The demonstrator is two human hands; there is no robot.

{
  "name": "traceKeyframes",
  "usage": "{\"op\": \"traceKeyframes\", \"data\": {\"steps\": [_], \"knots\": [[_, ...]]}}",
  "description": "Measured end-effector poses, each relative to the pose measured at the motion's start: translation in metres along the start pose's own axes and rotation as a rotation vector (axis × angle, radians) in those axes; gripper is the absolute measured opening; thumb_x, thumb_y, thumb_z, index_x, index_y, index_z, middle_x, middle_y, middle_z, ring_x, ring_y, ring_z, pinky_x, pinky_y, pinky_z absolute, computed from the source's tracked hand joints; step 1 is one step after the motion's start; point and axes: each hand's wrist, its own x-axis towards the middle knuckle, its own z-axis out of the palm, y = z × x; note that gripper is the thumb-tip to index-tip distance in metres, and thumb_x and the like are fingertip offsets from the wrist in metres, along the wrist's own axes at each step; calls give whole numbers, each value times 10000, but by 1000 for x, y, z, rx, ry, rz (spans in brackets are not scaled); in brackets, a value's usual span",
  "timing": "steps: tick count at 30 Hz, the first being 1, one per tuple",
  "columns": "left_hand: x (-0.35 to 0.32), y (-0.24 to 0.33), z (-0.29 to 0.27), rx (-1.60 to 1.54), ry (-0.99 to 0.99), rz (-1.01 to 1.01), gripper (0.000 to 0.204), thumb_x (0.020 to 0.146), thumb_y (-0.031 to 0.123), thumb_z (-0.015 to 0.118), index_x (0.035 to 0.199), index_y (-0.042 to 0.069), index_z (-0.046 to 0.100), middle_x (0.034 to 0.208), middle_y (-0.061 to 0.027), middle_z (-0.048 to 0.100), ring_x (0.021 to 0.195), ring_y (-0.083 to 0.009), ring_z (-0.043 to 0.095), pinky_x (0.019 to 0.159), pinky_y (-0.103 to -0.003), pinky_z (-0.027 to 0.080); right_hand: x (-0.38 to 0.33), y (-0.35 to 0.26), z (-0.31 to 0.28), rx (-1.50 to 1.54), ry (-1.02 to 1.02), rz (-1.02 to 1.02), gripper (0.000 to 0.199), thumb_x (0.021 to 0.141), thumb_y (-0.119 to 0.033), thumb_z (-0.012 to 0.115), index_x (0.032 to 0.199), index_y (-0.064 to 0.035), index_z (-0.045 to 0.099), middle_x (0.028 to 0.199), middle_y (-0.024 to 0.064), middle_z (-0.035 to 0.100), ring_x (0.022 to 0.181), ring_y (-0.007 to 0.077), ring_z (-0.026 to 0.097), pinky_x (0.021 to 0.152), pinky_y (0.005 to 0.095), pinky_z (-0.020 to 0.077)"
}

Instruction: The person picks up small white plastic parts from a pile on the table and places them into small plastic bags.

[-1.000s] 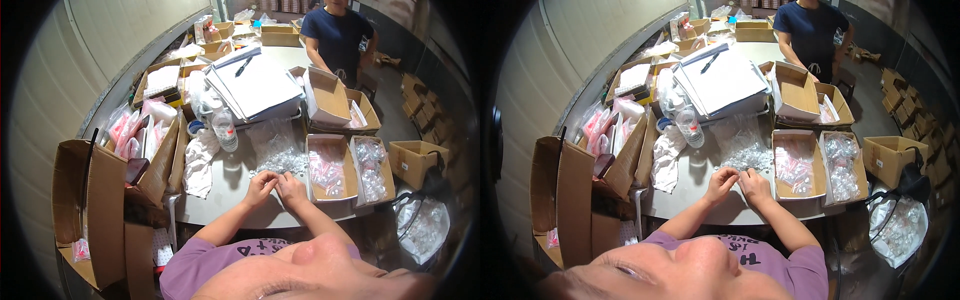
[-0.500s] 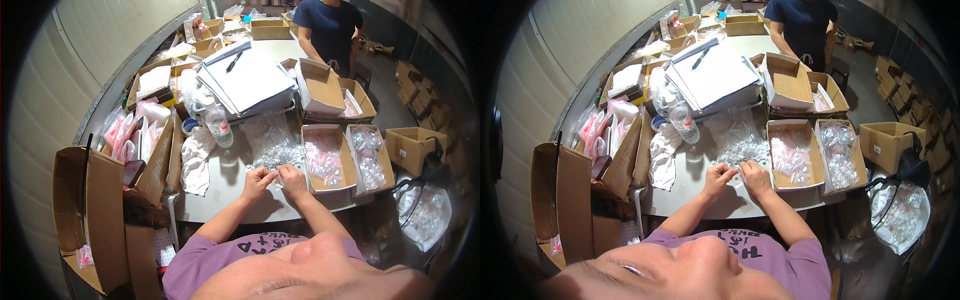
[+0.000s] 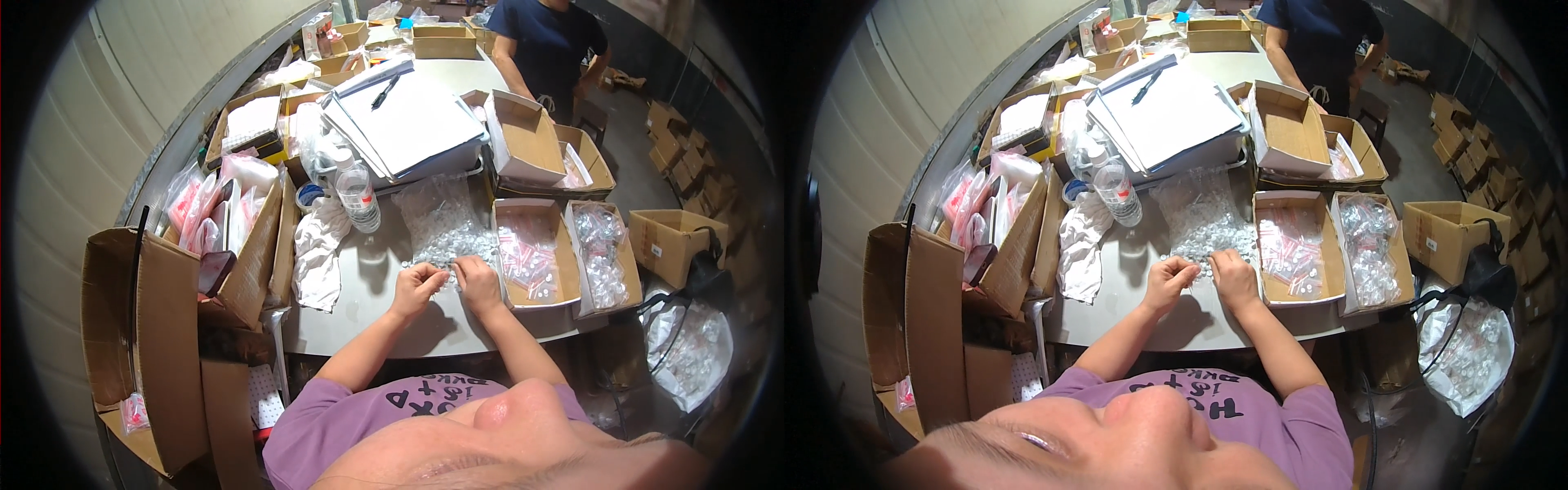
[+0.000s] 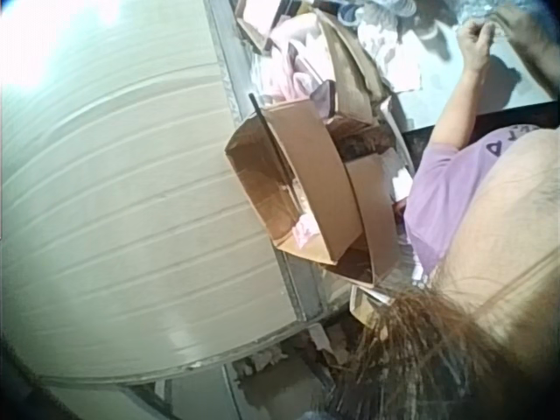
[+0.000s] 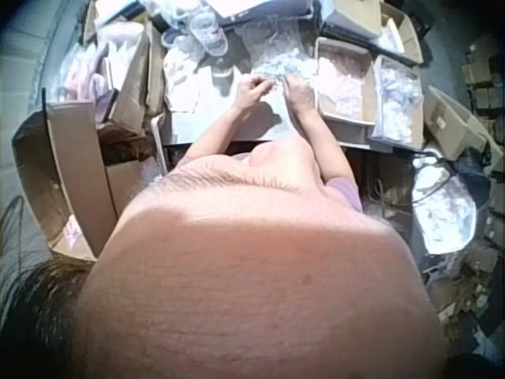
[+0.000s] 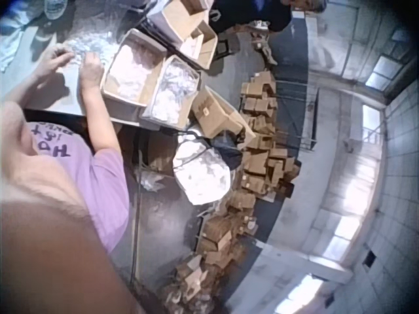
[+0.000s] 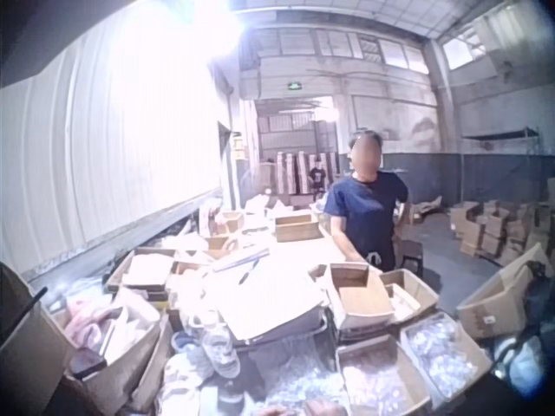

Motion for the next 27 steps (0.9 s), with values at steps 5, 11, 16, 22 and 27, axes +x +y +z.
{"op": "traceKeyframes", "data": {"steps": [5,11,16,22,27], "knots": [[1,1,-2,-17,57,38,98,822,70,696,783,-6,647,720,-3,616,650,-54,525,580,-208,425,10,-3,4,527,19,344,91,863,-123,618,864,-32,615,723,78,592,632,207,601,534,295,481],[6,3,-3,-118,73,94,118,837,23,659,949,-7,680,1001,-46,601,851,-72,550,734,-211,452,23,-7,-13,1524,-117,1054,123,908,-167,592,936,-48,578,712,13,550,534,51,448,414,157,335],[7,-6,-6,-114,120,182,30,822,16,672,843,-1,658,1051,-78,586,872,-82,544,735,-214,450,22,-4,-12,1800,-138,1315,202,934,-224,541,956,-26,577,795,52,559,612,89,497,444,162,397],[7,2,-2,-295,173,116,89,849,57,665,869,12,591,906,-73,633,684,-70,572,627,-216,461,14,8,-7,1944,-150,1215,182,943,-166,502,969,-5,582,926,116,616,770,170,613,651,248,555],[7,4,-3,-199,161,40,150,878,161,654,905,27,592,854,-33,639,713,-70,568,642,-210,451,25,-5,-20,1992,-128,1172,205,946,-140,479,1025,27,571,1019,163,623,912,258,629,791,333,549]]}}
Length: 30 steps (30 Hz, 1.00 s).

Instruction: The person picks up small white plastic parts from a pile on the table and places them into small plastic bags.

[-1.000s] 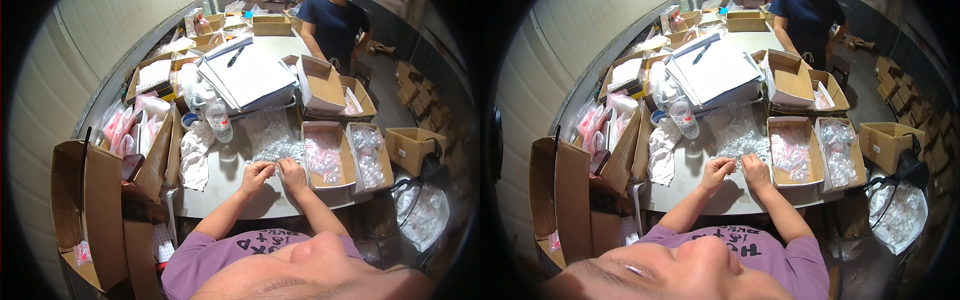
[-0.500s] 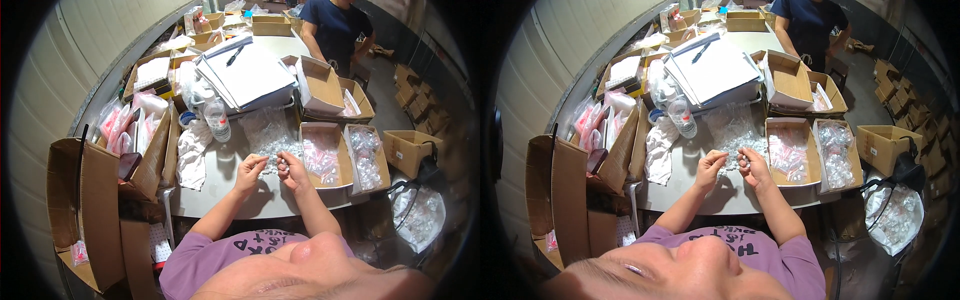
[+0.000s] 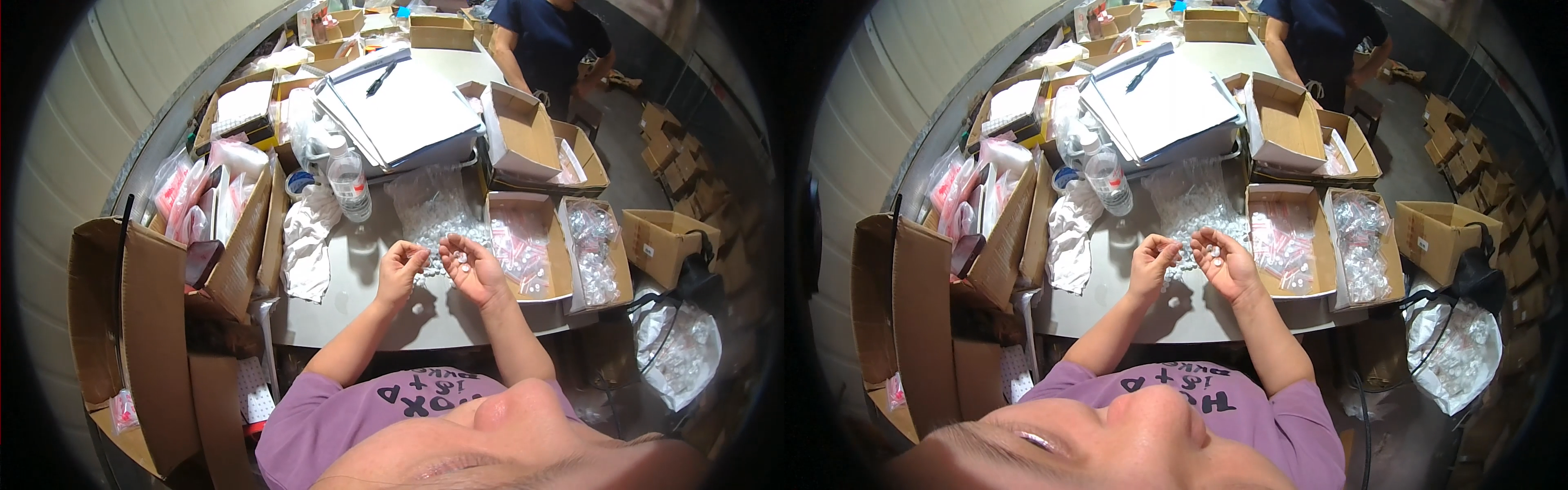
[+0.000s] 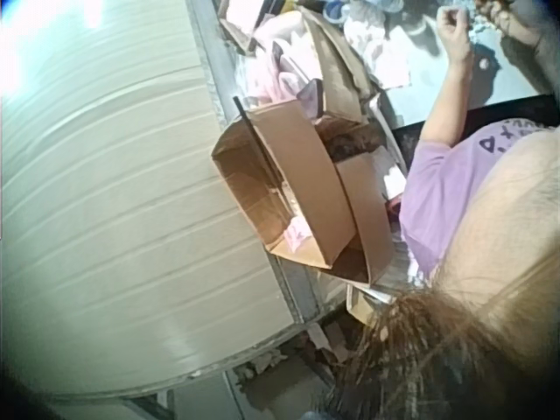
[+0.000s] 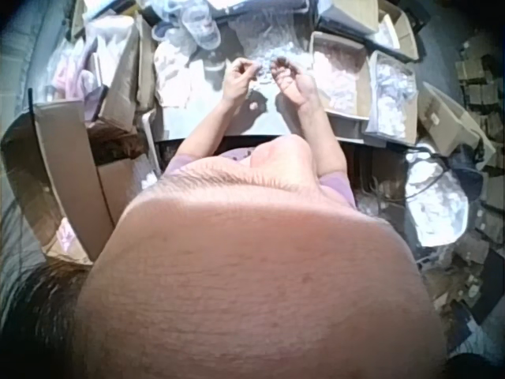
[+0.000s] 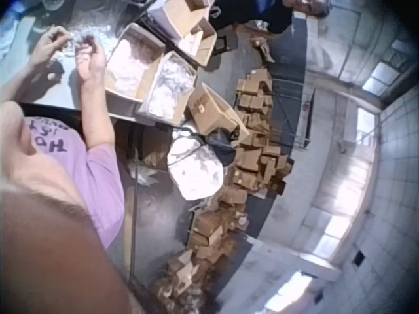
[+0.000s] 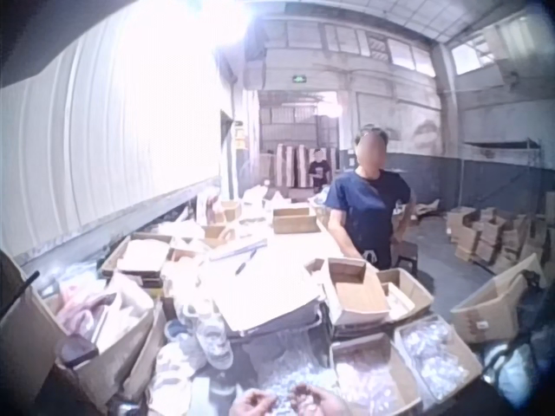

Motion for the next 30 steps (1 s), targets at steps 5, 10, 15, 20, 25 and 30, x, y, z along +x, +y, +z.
{"op": "traceKeyframes", "data": {"steps": [5,10,15,20,25,30], "knots": [[1,-3,-2,-62,-61,-19,182,860,157,679,937,31,571,849,-9,610,742,-60,540,663,-200,438,-8,-6,6,-138,13,-38,228,943,-137,469,1073,31,553,1071,184,604,940,284,623,817,361,543],[1,-5,-1,-64,-52,9,233,853,212,691,948,41,565,856,-7,611,722,-53,510,665,-195,419,-12,-1,0,-216,60,-25,244,934,-146,486,1089,31,549,1077,181,602,953,293,620,821,364,542],[1,-2,2,-127,-46,-30,218,829,118,707,948,41,542,874,-14,596,778,-68,540,703,-205,450,-11,1,-10,-198,67,-10,259,910,-115,498,1118,37,532,1101,182,578,969,296,606,838,378,534],[0,2,3,-37,-56,-37,220,797,23,707,923,44,528,865,-16,574,787,-76,557,710,-218,476,-5,5,-17,-145,33,-13,300,855,-5,474,1151,29,506,1098,182,558,975,280,575,881,382,510],[1,-3,2,14,-24,27,177,819,68,705,812,54,529,781,10,557,706,-46,502,622,-196,409,-13,6,-10,-177,64,-13,347,835,29,464,1180,17,498,1108,160,546,971,262,570,898,366,487],[-5,3,0,93,-10,41,249,822,92,711,711,66,489,678,33,511,621,-26,438,544,-190,348,-11,8,-19,-221,0,-1,394,840,31,447,1233,22,470,1141,168,540,1026,268,557,899,360,483]]}}
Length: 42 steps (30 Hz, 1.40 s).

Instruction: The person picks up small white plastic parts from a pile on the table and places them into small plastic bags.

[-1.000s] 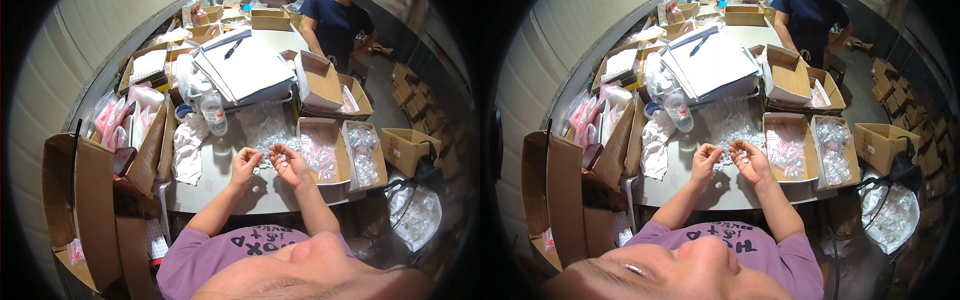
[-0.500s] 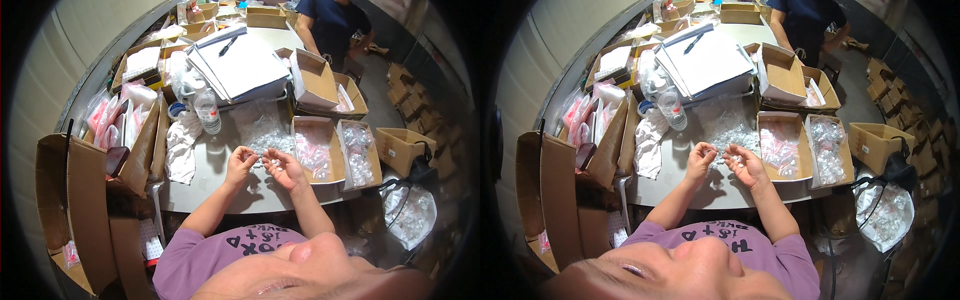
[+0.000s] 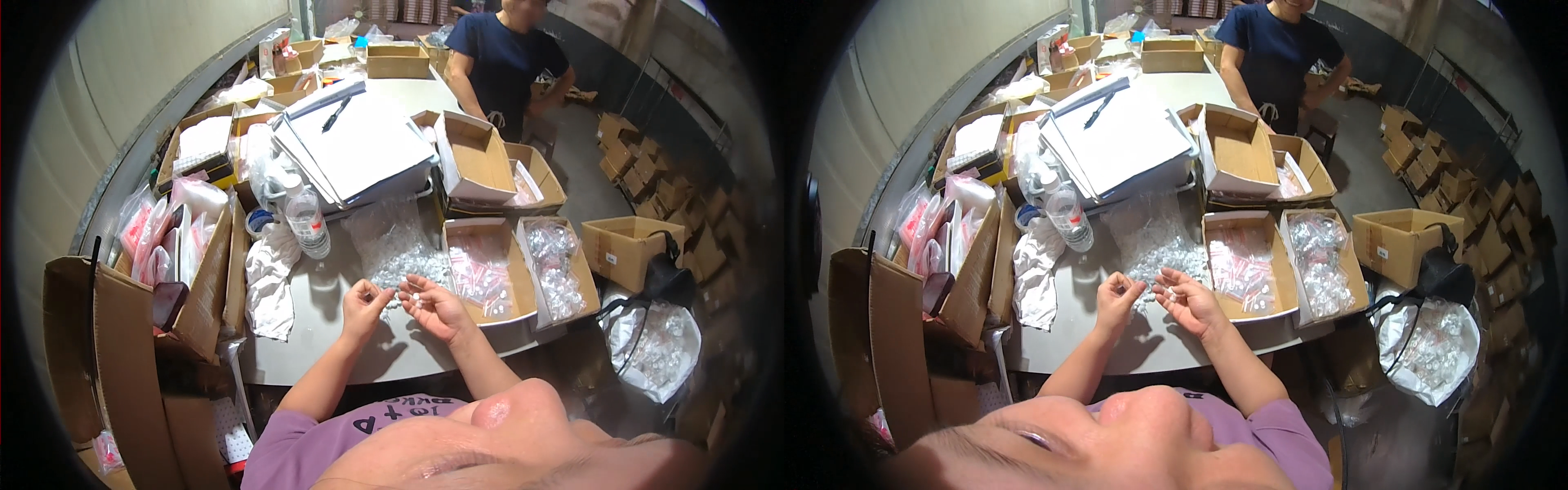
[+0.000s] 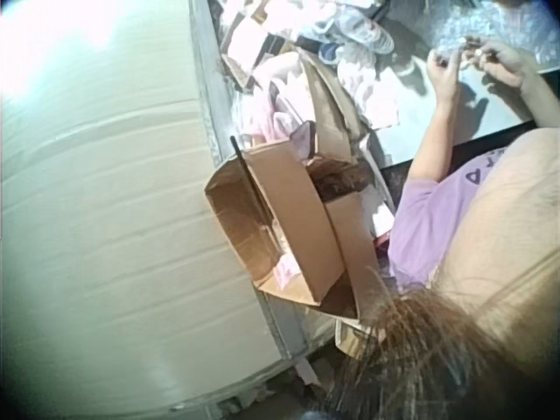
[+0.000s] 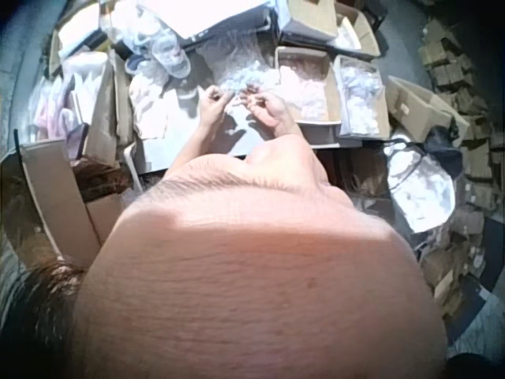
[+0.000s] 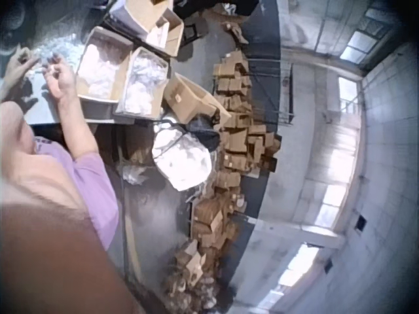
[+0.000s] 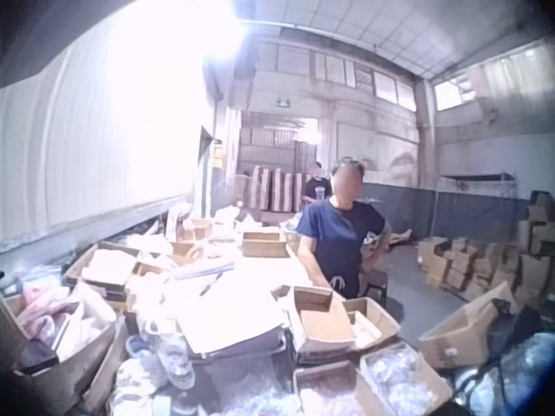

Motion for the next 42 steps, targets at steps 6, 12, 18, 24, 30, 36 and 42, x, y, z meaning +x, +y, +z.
{"op": "traceKeyframes", "data": {"steps": [6,12,18,24,30,36,42], "knots": [[6,-9,3,253,28,98,299,771,190,756,666,51,513,584,38,477,545,-43,395,477,-228,308,2,0,-14,7,-95,-84,280,919,11,433,1191,17,499,1122,184,571,938,233,600,820,307,523],[5,8,0,85,71,61,278,796,74,721,680,74,469,617,52,469,579,-20,410,497,-195,320,8,1,-6,-100,-31,-19,235,949,-86,482,1166,-6,523,1098,134,600,849,170,600,744,272,523],[3,3,4,7,-18,23,277,799,39,699,694,81,446,694,33,504,622,-31,421,554,-190,338,4,4,-6,-90,23,-42,238,941,-79,480,1167,-23,527,1127,121,601,814,151,605,721,247,518],[0,-4,7,36,-71,-5,270,796,36,702,710,83,451,692,25,498,632,-38,434,562,-195,345,-7,4,-5,-87,81,-91,271,952,-92,425,1201,-31,514,1133,104,603,798,148,597,704,240,505],[0,-9,2,246,22,67,288,772,112,725,642,64,472,595,50,435,572,-45,369,497,-224,297,4,7,-13,-86,68,-63,299,907,-39,421,1186,-51,528,1145,76,596,762,145,589,677,241,492],[8,-8,9,104,37,41,291,789,119,716,653,47,469,606,40,446,570,-48,369,503,-224,307,2,-9,2,100,-23,-95,396,904,-95,427,1298,-47,427,1245,129,527,863,202,611,735,289,534],[9,-16,-2,156,-63,55,238,829,65,669,716,67,460,718,30,473,648,-41,409,575,-204,337,0,-9,8,241,-110,-108,469,949,-298,330,1319,-22,412,1315,206,463,1099,336,541,934,423,479]]}}
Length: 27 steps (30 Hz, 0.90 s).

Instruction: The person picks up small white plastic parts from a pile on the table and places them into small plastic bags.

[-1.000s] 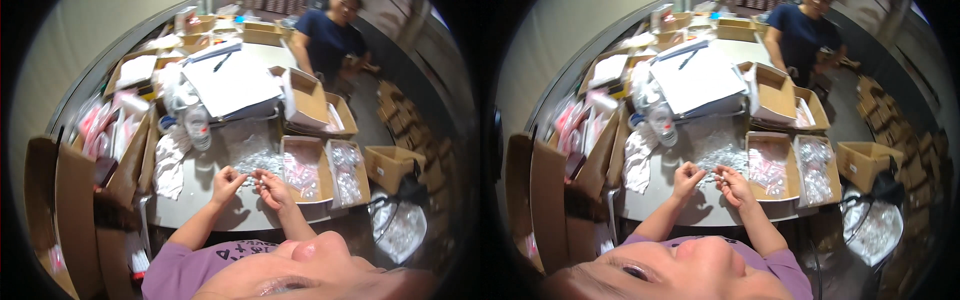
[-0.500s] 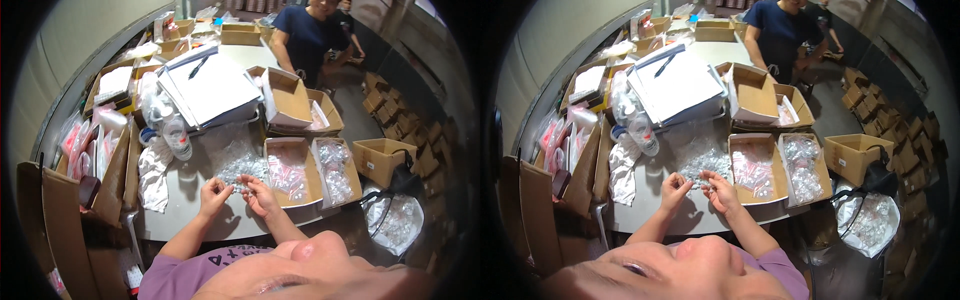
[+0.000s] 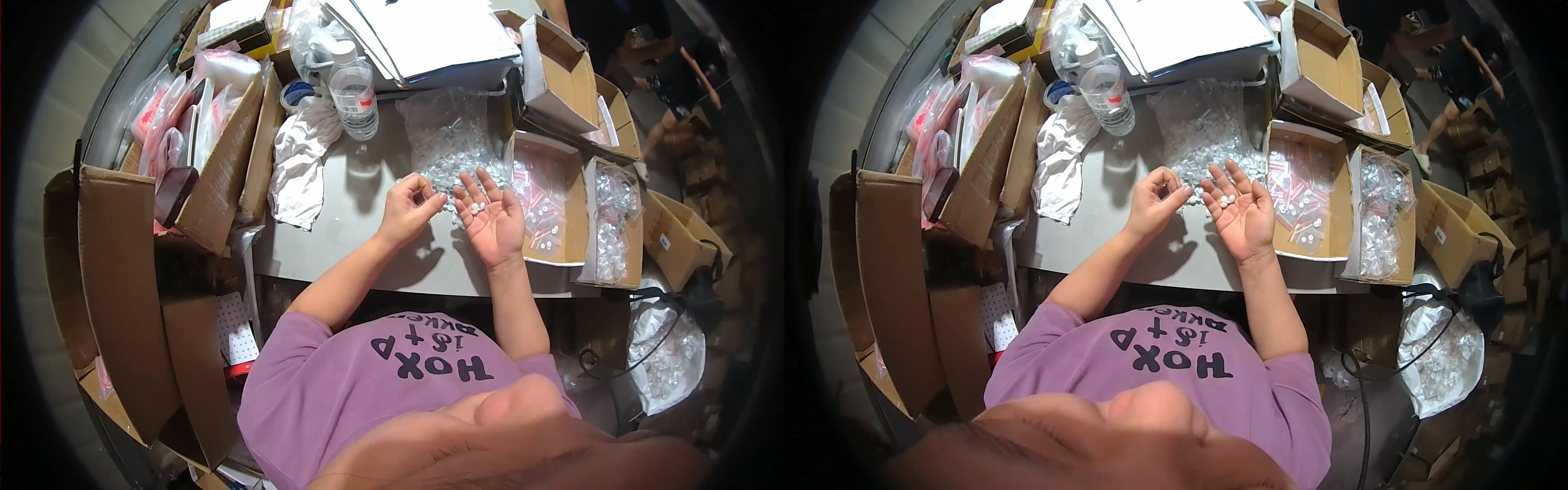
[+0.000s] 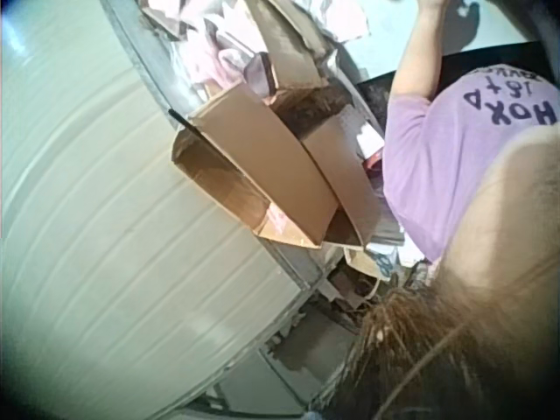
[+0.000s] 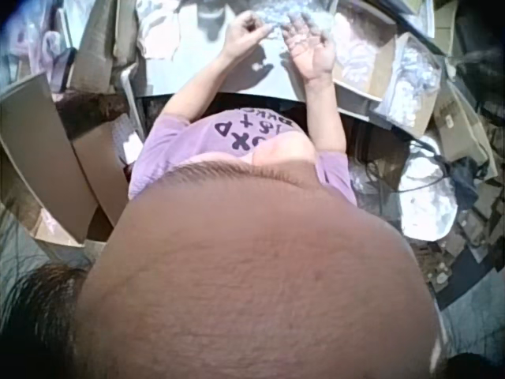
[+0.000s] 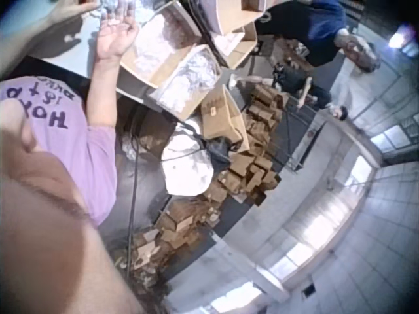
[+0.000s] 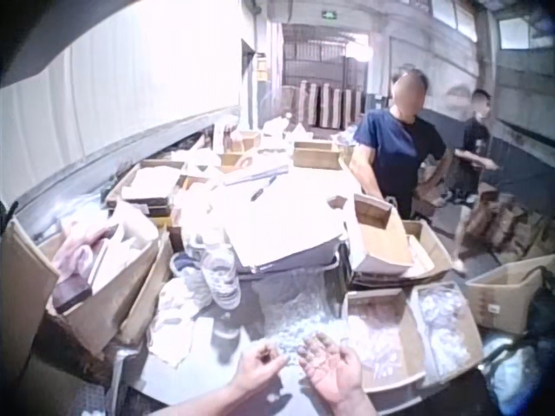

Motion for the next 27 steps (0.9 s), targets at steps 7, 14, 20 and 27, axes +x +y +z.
{"op": "traceKeyframes", "data": {"steps": [7,14,20,27], "knots": [[-10,11,4,90,-13,-53,250,779,96,729,667,43,511,667,35,521,604,-38,434,539,-212,344,-7,5,8,25,-37,-2,515,943,-370,350,1299,-9,438,1316,218,461,1177,357,480,998,462,411],[-8,14,6,166,-373,-132,222,740,99,763,741,30,552,670,16,527,632,-46,453,559,-220,393,-6,5,19,-166,-11,-118,500,947,-423,370,1199,-10,501,1216,150,530,1068,256,527,962,389,417],[-10,-3,15,92,-298,-86,179,750,38,705,872,-3,581,739,-1,571,693,-58,501,617,-234,437,-6,33,24,-508,-104,-306,459,960,-412,375,1111,-10,537,1070,100,562,1009,207,515,920,351,400],[-14,0,11,96,-223,-109,212,692,69,706,869,-6,617,703,-93,631,654,-127,589,630,-283,476,-7,57,27,-802,-197,-509,442,931,-364,392,1054,22,568,1067,104,544,966,178,505,890,295,373]]}}
